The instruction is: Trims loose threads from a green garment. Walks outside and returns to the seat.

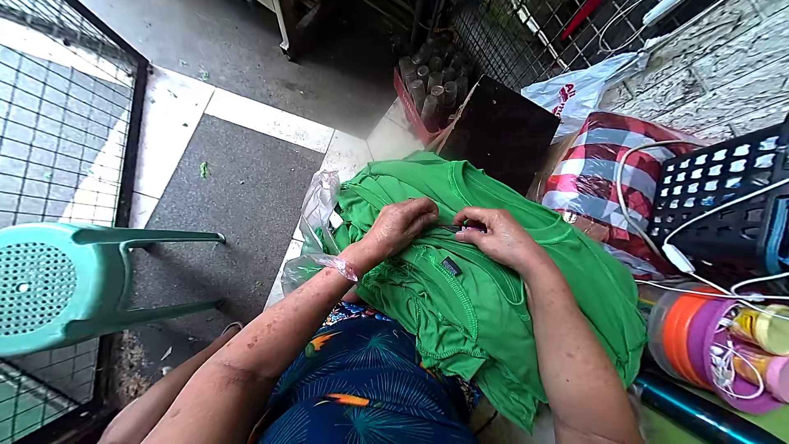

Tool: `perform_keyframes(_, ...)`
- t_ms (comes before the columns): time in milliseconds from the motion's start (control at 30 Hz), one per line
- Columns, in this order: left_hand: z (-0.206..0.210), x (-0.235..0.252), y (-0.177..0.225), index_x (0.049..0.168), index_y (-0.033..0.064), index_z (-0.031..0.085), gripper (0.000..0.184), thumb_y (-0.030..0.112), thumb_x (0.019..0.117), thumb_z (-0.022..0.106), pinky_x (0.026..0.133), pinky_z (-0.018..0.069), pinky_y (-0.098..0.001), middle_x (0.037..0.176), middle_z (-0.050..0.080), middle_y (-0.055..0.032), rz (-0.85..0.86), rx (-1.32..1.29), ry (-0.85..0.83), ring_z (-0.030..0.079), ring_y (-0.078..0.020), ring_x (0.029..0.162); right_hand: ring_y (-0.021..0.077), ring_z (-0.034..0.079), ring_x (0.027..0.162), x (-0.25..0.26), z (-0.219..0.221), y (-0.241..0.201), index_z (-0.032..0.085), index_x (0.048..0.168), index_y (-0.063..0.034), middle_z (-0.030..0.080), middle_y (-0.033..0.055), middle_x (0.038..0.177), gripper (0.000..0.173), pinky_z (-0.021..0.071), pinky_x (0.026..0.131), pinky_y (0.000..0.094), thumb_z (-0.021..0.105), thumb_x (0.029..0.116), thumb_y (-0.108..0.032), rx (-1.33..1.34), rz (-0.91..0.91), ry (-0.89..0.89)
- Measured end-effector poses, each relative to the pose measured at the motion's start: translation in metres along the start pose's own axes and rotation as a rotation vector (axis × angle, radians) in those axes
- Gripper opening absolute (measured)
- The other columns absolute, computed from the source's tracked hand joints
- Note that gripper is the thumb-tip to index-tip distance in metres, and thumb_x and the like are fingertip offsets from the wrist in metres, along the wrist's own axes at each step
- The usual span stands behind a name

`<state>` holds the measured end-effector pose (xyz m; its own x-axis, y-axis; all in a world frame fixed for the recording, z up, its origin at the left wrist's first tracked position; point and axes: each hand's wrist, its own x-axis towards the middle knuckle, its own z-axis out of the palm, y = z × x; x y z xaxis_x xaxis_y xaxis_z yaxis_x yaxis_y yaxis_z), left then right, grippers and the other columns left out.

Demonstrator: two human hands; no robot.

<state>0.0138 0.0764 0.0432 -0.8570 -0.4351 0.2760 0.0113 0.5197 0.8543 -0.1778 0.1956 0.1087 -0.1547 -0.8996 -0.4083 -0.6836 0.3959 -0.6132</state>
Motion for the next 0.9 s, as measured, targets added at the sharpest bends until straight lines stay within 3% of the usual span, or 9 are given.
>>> perform_keyframes(100,0.0,-0.002,0.005,0.102,0.0004,0.067,0.014,0.009,0.1029,0.057,0.063,0.0536,-0.0317,0.082,0.065,-0.0112,-0.076,-0.023,0.014,0.061,-0.0166,0.065,0.0236,0.063,0.075,-0.006,0.004,-0.003,0.071,0.106,-0.0009,0.067,0.0127,0.084,0.01,0.0511,0.073,0.0469,0.065,0.0993,-0.007,0.078,0.014,0.083)
perform_keyframes(167,-0.001,-0.003,0.008,0.099,0.0014,0.071,0.013,0.011,0.0999,0.062,0.071,0.0537,-0.0348,0.088,0.067,-0.0108,-0.097,-0.013,0.012,0.064,-0.0181,0.076,0.0161,0.061,0.07,-0.008,0.004,-0.003,0.067,0.11,0.0006,0.066,0.0101,0.082,0.013,0.052,0.07,0.0364,0.063,0.1007,-0.006,0.18,0.048,0.135)
perform_keyframes(233,0.002,-0.001,0.012,0.093,0.0019,0.074,0.011,0.011,0.0958,0.068,0.074,0.0534,-0.0372,0.089,0.068,-0.0112,-0.103,0.032,0.016,0.065,-0.0199,0.08,0.0089,0.058,0.066,-0.01,0.004,0.002,0.063,0.114,0.0002,0.064,0.0051,0.077,0.016,0.0503,0.067,0.0275,0.064,0.0995,-0.007,0.257,0.055,0.189)
perform_keyframes(400,0.012,0.007,0.015,0.089,0.0013,0.073,0.011,0.011,0.0939,0.069,0.067,0.0553,-0.0458,0.088,0.068,-0.0145,-0.038,0.262,-0.073,0.069,-0.0288,0.078,0.0033,0.057,0.066,-0.008,0.004,0.005,0.062,0.115,0.0002,0.064,0.0011,0.077,0.019,0.0482,0.067,0.0218,0.065,0.0986,-0.008,0.279,0.055,0.227)
perform_keyframes(467,0.017,0.008,0.014,0.092,-0.001,0.069,0.014,0.01,0.0975,0.063,0.067,0.0551,-0.0482,0.089,0.065,-0.0175,-0.016,0.308,-0.116,0.068,-0.0333,0.08,0.0048,0.057,0.067,-0.01,0.005,0.005,0.063,0.115,-0.0001,0.064,0.0021,0.077,0.019,0.0486,0.067,0.0234,0.065,0.0988,-0.009,0.243,0.045,0.23)
perform_keyframes(600,0.013,0.003,0.008,0.097,-0.0024,0.067,0.014,0.006,0.0995,0.056,0.069,0.0553,-0.0453,0.092,0.066,-0.0177,-0.014,0.203,-0.063,0.068,-0.0304,0.081,0.0119,0.054,0.06,-0.023,0.004,-0.001,0.065,0.11,-0.0038,0.063,0.0071,0.076,0.015,0.0456,0.058,0.0285,0.07,0.0959,-0.007,0.193,0.026,0.234)
perform_keyframes(733,0.007,0.0,0.01,0.098,-0.001,0.066,0.013,0.007,0.1009,0.056,0.068,0.054,-0.0428,0.092,0.065,-0.0154,-0.058,0.127,-0.07,0.067,-0.0263,0.079,0.0172,0.066,0.079,-0.026,0.001,-0.002,0.07,0.106,-0.0022,0.069,0.0111,0.092,0.014,0.0548,0.074,0.0358,0.073,0.0921,-0.004,0.154,-0.037,0.161)
perform_keyframes(900,0.006,0.0,0.008,0.101,-0.0011,0.064,0.016,0.009,0.1043,0.052,0.068,0.0532,-0.0421,0.089,0.065,-0.0154,-0.079,0.118,-0.065,0.066,-0.0254,0.077,0.0286,0.069,0.091,-0.019,0.003,-0.006,0.073,0.104,-0.0016,0.072,0.0153,0.097,0.012,0.0538,0.083,0.0523,0.074,0.0932,-0.007,0.013,-0.036,0.113)
